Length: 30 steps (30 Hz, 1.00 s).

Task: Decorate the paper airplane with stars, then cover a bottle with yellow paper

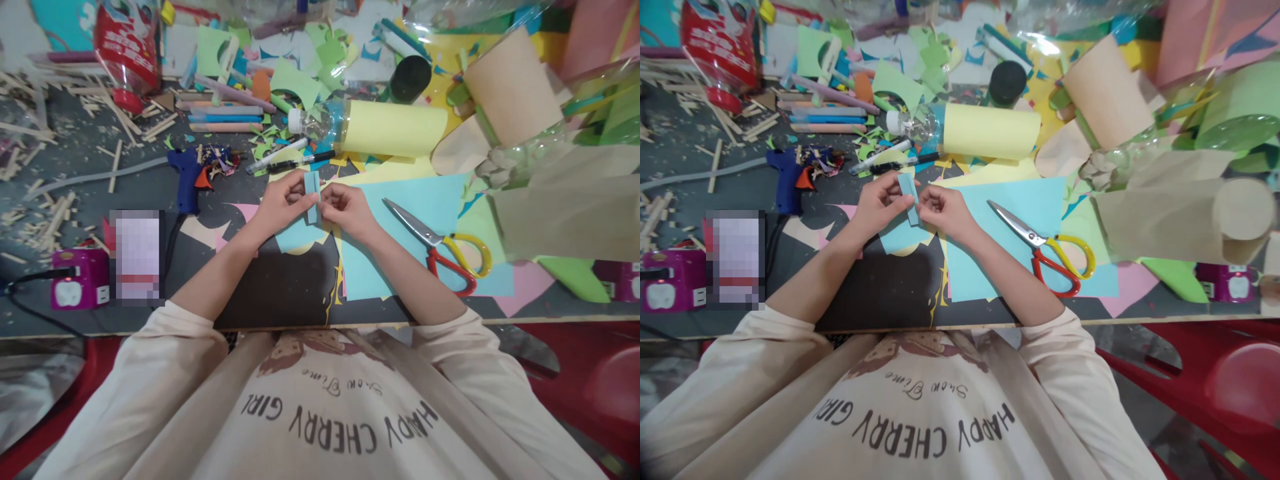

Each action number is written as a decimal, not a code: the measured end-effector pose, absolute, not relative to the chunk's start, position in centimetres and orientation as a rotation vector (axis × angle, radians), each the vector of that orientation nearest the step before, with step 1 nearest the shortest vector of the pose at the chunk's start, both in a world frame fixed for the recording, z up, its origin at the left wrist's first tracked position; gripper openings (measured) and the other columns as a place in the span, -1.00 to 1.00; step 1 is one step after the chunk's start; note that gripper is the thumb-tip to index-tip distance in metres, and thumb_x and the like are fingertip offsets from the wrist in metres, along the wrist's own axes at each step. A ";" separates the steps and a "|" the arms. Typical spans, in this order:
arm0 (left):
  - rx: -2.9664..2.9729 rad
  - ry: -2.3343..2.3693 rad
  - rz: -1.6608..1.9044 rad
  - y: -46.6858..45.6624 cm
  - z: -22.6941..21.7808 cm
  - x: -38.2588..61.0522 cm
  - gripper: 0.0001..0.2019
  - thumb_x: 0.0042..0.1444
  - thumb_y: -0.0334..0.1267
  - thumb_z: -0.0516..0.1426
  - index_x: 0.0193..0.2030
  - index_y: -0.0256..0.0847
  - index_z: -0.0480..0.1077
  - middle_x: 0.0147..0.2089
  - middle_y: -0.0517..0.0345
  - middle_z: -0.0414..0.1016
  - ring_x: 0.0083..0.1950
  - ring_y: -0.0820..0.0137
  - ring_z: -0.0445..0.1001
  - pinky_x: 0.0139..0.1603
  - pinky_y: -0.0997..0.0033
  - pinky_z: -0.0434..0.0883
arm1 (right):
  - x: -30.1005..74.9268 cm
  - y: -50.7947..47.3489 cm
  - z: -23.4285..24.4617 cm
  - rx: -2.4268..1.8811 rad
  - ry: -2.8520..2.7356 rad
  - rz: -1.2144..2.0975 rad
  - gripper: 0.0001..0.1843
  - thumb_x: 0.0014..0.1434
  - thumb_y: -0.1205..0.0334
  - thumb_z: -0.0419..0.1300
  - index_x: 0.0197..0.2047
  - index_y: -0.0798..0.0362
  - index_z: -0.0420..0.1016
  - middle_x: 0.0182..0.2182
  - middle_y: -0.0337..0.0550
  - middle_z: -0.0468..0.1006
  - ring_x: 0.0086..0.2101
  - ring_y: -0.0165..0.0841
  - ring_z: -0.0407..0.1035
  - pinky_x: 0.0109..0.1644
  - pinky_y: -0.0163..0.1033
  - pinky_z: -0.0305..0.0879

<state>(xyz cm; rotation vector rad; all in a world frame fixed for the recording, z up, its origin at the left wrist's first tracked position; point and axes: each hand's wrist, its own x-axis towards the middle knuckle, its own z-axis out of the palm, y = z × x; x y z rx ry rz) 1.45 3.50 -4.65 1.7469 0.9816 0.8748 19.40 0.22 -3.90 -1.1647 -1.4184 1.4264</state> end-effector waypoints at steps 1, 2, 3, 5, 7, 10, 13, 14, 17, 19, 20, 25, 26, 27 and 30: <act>1.704 0.952 0.895 3.5 -4.7 1.5 -0.36 0.09 0.44 0.13 -0.11 -0.15 0.45 -0.45 0.23 0.43 -0.45 0.45 0.46 -0.45 0.47 0.39 | 19.4 0.3 -4.0 -1.151 -1.398 1.416 -0.61 0.08 -0.03 0.34 -0.47 -0.01 0.25 -0.61 -0.38 0.28 -0.58 -0.52 0.12 -0.46 -0.30 0.11; 1.653 0.919 0.912 3.5 -4.7 1.6 -0.36 0.09 0.43 0.14 -0.06 -0.14 0.43 -0.47 0.26 0.41 -0.48 0.45 0.46 -0.45 0.46 0.41 | 19.4 0.3 -4.1 -1.138 -1.373 1.405 -0.60 0.08 -0.05 0.34 -0.47 -0.01 0.24 -0.62 -0.39 0.27 -0.59 -0.52 0.12 -0.47 -0.30 0.12; 1.610 0.894 0.929 3.5 -4.7 1.7 -0.37 0.10 0.42 0.14 -0.03 -0.12 0.42 -0.48 0.27 0.41 -0.49 0.45 0.47 -0.44 0.45 0.44 | 19.4 0.4 -4.2 -1.128 -1.348 1.396 -0.59 0.08 -0.07 0.34 -0.47 -0.02 0.24 -0.62 -0.40 0.26 -0.59 -0.52 0.12 -0.47 -0.30 0.13; 1.579 0.905 0.974 3.5 -4.1 1.6 -0.42 0.16 0.38 0.12 -0.01 -0.10 0.42 -0.43 0.25 0.47 -0.47 0.44 0.51 -0.38 0.42 0.49 | 19.4 0.6 -4.3 -1.116 -1.303 1.387 -0.58 0.08 -0.09 0.34 -0.46 -0.02 0.25 -0.62 -0.40 0.28 -0.60 -0.52 0.15 -0.47 -0.31 0.15; 1.592 0.976 1.052 3.8 -3.1 1.1 -0.52 0.24 0.30 0.10 -0.08 -0.08 0.46 -0.36 0.20 0.54 -0.42 0.45 0.54 -0.32 0.39 0.51 | 19.5 0.7 -4.2 -1.108 -1.278 1.391 -0.58 0.07 -0.10 0.35 -0.45 -0.02 0.26 -0.63 -0.40 0.28 -0.61 -0.52 0.17 -0.49 -0.31 0.15; 1.660 1.120 1.132 4.3 -0.9 -1.3 -0.60 0.27 0.21 0.11 -0.20 -0.07 0.51 -0.29 0.19 0.59 -0.36 0.43 0.55 -0.23 0.34 0.53 | 19.6 0.9 -4.1 -1.100 -1.259 1.397 -0.55 0.06 -0.13 0.37 -0.46 -0.03 0.25 -0.66 -0.42 0.26 -0.63 -0.52 0.17 -0.51 -0.31 0.15; 1.818 1.471 1.010 4.5 0.9 -4.9 -0.79 0.23 -0.04 0.18 -0.20 -0.12 0.50 -0.20 0.13 0.60 -0.19 0.31 0.57 -0.08 0.22 0.52 | 19.6 1.1 -4.2 -1.094 -1.242 1.390 -0.50 0.04 -0.21 0.37 -0.45 -0.04 0.24 -0.67 -0.43 0.25 -0.64 -0.52 0.16 -0.52 -0.31 0.15; 1.841 1.689 0.942 4.3 1.3 -6.1 -0.86 0.19 -0.17 0.19 -0.18 -0.15 0.47 -0.16 0.10 0.58 -0.14 0.27 0.55 -0.01 0.16 0.51 | 19.6 1.2 -4.3 -1.088 -1.238 1.385 -0.48 0.03 -0.25 0.37 -0.45 -0.05 0.24 -0.67 -0.43 0.26 -0.64 -0.51 0.16 -0.52 -0.31 0.15; 1.787 2.265 0.792 3.3 1.2 -8.3 -0.74 0.02 -0.39 0.22 -0.14 -0.19 0.30 0.06 -0.13 0.47 0.11 0.03 0.47 0.25 -0.11 0.35 | 19.6 1.4 -4.7 -1.066 -1.225 1.362 -0.44 0.02 -0.33 0.35 -0.43 -0.05 0.23 -0.67 -0.43 0.25 -0.64 -0.50 0.17 -0.53 -0.31 0.15; 1.672 2.373 0.660 2.7 0.7 -8.6 -0.65 -0.04 -0.36 0.27 -0.25 -0.11 0.13 0.06 -0.19 0.44 0.23 -0.13 0.38 0.34 -0.21 0.23 | 19.6 1.5 -4.9 -1.058 -1.227 1.349 -0.44 0.04 -0.33 0.33 -0.42 -0.06 0.22 -0.69 -0.44 0.23 -0.65 -0.50 0.16 -0.54 -0.31 0.14; 1.630 2.375 0.612 2.5 0.4 -8.4 -0.58 -0.05 -0.32 0.29 -0.29 -0.07 0.05 0.05 -0.19 0.43 0.27 -0.18 0.34 0.37 -0.24 0.19 | 19.6 1.5 -4.9 -1.055 -1.232 1.344 -0.45 0.06 -0.32 0.33 -0.42 -0.06 0.22 -0.70 -0.44 0.22 -0.65 -0.50 0.16 -0.54 -0.31 0.13; 1.485 2.376 0.469 3.6 0.6 -7.7 -0.51 -0.09 -0.32 0.26 -0.34 -0.02 -0.09 0.04 -0.17 0.41 0.30 -0.19 0.33 0.38 -0.24 0.20 | 19.7 1.6 -5.0 -1.048 -1.241 1.322 -0.50 0.11 -0.26 0.30 -0.42 -0.06 0.20 -0.73 -0.46 0.20 -0.68 -0.51 0.11 -0.55 -0.31 0.11; 1.452 2.372 0.429 4.1 0.9 -7.9 -0.55 -0.11 -0.34 0.24 -0.35 -0.03 -0.05 0.00 -0.12 0.43 0.25 -0.17 0.37 0.35 -0.24 0.26 | 19.7 1.7 -5.0 -1.052 -1.239 1.319 -0.50 0.11 -0.25 0.30 -0.42 -0.07 0.19 -0.73 -0.47 0.20 -0.68 -0.51 0.11 -0.55 -0.31 0.11; 1.434 2.363 0.392 4.5 1.3 -8.1 -0.59 -0.12 -0.33 0.24 -0.36 -0.04 0.00 -0.07 -0.06 0.43 0.18 -0.14 0.42 0.30 -0.24 0.30 | 19.8 1.8 -5.0 -1.057 -1.239 1.316 -0.51 0.12 -0.24 0.29 -0.41 -0.07 0.19 -0.73 -0.47 0.20 -0.68 -0.51 0.11 -0.55 -0.31 0.10; 1.504 2.339 0.426 5.4 2.0 -8.5 -0.72 -0.13 -0.29 0.22 -0.36 -0.08 0.15 -0.26 0.10 0.40 -0.06 0.05 0.48 0.19 -0.19 0.42 | 20.1 2.1 -5.1 -1.075 -1.238 1.304 -0.52 0.12 -0.24 0.29 -0.40 -0.07 0.19 -0.73 -0.48 0.19 -0.69 -0.52 0.09 -0.56 -0.31 0.09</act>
